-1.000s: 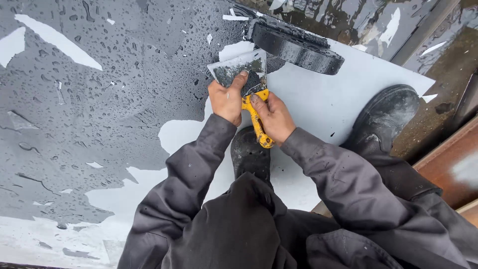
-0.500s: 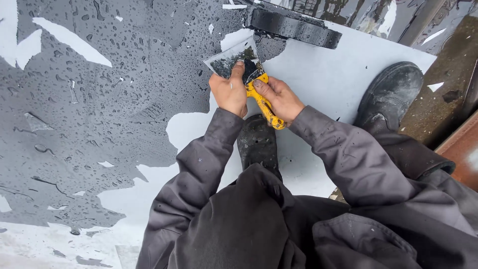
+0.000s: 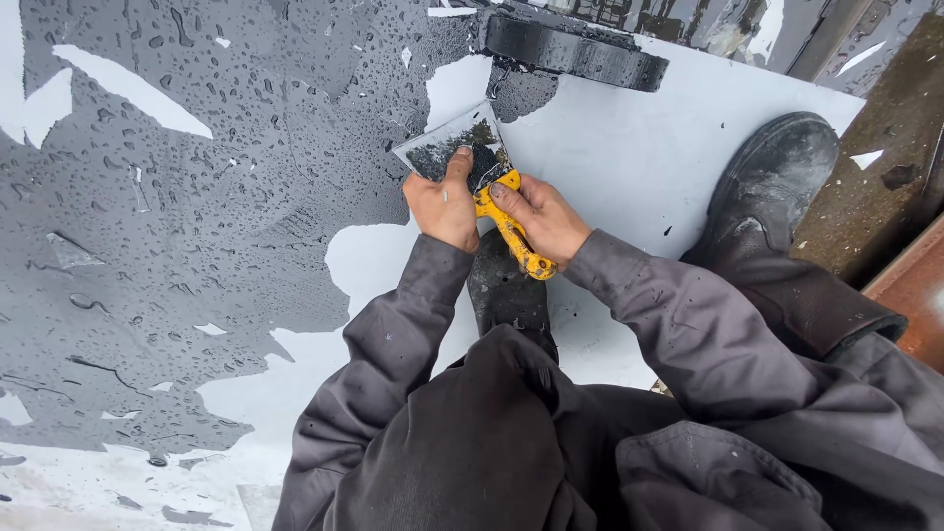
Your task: Scraping a dark coating or paint off a flat metal surface using a hand scraper.
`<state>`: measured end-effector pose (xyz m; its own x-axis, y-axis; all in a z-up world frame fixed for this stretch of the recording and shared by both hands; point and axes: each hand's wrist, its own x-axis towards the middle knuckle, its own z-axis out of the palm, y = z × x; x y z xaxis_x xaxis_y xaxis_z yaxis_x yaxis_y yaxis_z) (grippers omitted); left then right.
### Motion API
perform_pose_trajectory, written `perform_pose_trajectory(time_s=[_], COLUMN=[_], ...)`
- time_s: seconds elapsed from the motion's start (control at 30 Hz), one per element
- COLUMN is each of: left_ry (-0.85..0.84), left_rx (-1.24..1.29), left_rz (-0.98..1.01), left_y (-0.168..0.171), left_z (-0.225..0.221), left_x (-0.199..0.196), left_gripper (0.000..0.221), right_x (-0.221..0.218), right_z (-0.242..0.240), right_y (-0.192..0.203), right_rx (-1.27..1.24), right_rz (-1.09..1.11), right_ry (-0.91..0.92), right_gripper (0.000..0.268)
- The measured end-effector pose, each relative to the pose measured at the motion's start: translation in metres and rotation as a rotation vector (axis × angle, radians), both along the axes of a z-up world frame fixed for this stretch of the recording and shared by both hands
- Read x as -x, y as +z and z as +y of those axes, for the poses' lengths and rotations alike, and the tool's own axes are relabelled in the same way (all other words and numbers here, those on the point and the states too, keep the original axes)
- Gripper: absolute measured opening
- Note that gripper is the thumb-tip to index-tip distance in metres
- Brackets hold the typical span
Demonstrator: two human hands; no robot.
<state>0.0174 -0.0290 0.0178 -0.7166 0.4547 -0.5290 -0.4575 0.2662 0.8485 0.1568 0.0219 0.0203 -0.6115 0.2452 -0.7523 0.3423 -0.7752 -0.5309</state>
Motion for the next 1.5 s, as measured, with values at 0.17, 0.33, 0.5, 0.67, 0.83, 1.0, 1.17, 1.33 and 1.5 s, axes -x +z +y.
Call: perform_pose_trajectory(time_s=[0.17, 0.33, 0.5, 0.67, 0.83, 1.0, 1.17, 1.33, 1.5], left_ry=[-0.014, 0.024, 0.116, 0.011, -0.014, -0.064, -0.022, 0.027, -0.002], left_rx=[0.015, -0.030, -0.010, 0.005, 0.034, 0.071, -0.037, -0.026, 0.008], left_rz=[-0.057, -0.096, -0.219, -0.022, 0.000, -0.059, -0.187, -0.119, -0.019], left_y=[-0.021, 0.002, 0.009, 0.020, -0.009, -0.013, 0.015, 0.022, 0.011], left_z=[0.028, 0.022, -0.019, -0.005, 0.002, 0.026, 0.007, -0.019, -0.004], left_x=[0.012, 0.009, -0.007, -0.014, -0.008, -0.008, 0.000, -0.011, -0.014], left_gripper=[0.017, 0.016, 0.018, 0.018, 0.017, 0.022, 0.020, 0.020, 0.015], right_x=[0.013, 0.007, -0.008, -0.016, -0.013, -0.003, -0.009, -0.015, -0.016], right_z=[0.029, 0.018, -0.003, 0.002, -0.003, 0.034, 0.011, -0.004, -0.001], right_y=[0.005, 0.002, 0.012, 0.017, -0.005, 0.013, 0.013, 0.011, 0.004], right_rx=[0.055, -0.103, -0.025, 0.112, 0.043, 0.078, 0.028, -0.013, 0.037], right_rz=[-0.123, -0.001, -0.046, -0.116, 0.060, -0.149, -0.028, 0.069, 0.028], right_ry=[-0.033, -0.071, 0.053, 0.093, -0.027, -0.064, -0.066, 0.050, 0.018], right_gripper=[0.042, 0.039, 0.039, 0.043, 0.042, 0.038, 0.038, 0.041, 0.044])
